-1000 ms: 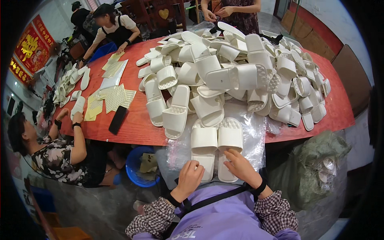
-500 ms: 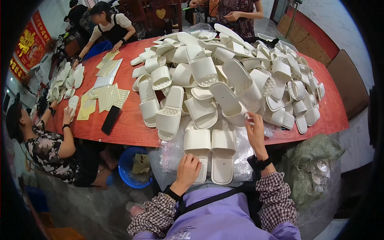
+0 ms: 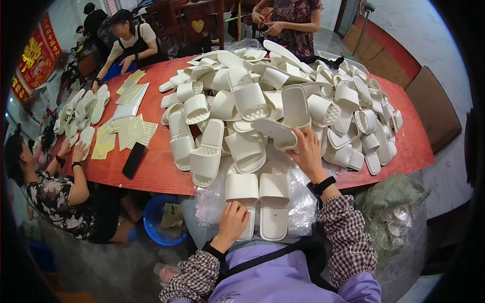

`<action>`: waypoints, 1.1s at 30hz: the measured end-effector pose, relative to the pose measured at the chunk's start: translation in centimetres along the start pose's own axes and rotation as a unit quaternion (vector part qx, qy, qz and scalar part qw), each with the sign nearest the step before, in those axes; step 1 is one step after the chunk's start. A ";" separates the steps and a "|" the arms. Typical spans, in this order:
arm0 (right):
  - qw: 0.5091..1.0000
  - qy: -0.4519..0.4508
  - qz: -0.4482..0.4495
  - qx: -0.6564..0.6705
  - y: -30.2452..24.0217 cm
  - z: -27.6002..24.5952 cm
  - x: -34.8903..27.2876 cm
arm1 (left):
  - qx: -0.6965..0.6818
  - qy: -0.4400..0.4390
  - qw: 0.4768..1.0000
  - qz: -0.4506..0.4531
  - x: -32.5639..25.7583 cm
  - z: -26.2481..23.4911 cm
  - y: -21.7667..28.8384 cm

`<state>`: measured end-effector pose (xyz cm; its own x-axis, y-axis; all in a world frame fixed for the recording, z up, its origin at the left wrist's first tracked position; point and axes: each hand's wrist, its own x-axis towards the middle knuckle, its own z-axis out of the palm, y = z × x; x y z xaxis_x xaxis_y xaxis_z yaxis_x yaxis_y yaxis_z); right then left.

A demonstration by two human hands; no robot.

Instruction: The person is sorting and inspecting a large pile of white plastic slippers on a work table in a footwear manufacturing setting.

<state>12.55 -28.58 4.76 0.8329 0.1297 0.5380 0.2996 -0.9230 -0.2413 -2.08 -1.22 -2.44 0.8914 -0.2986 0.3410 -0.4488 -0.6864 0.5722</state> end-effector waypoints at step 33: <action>0.984 0.147 0.083 0.059 10.1 0.4 16.8 | -0.008 -0.013 1.000 -0.026 0.1 0.0 0.2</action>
<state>29.81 -35.59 11.04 0.7096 -0.1461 0.6893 0.2373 -0.8716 -0.4290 -2.06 -1.39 -2.32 0.9148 -0.2798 0.2913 -0.4026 -0.6905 0.6010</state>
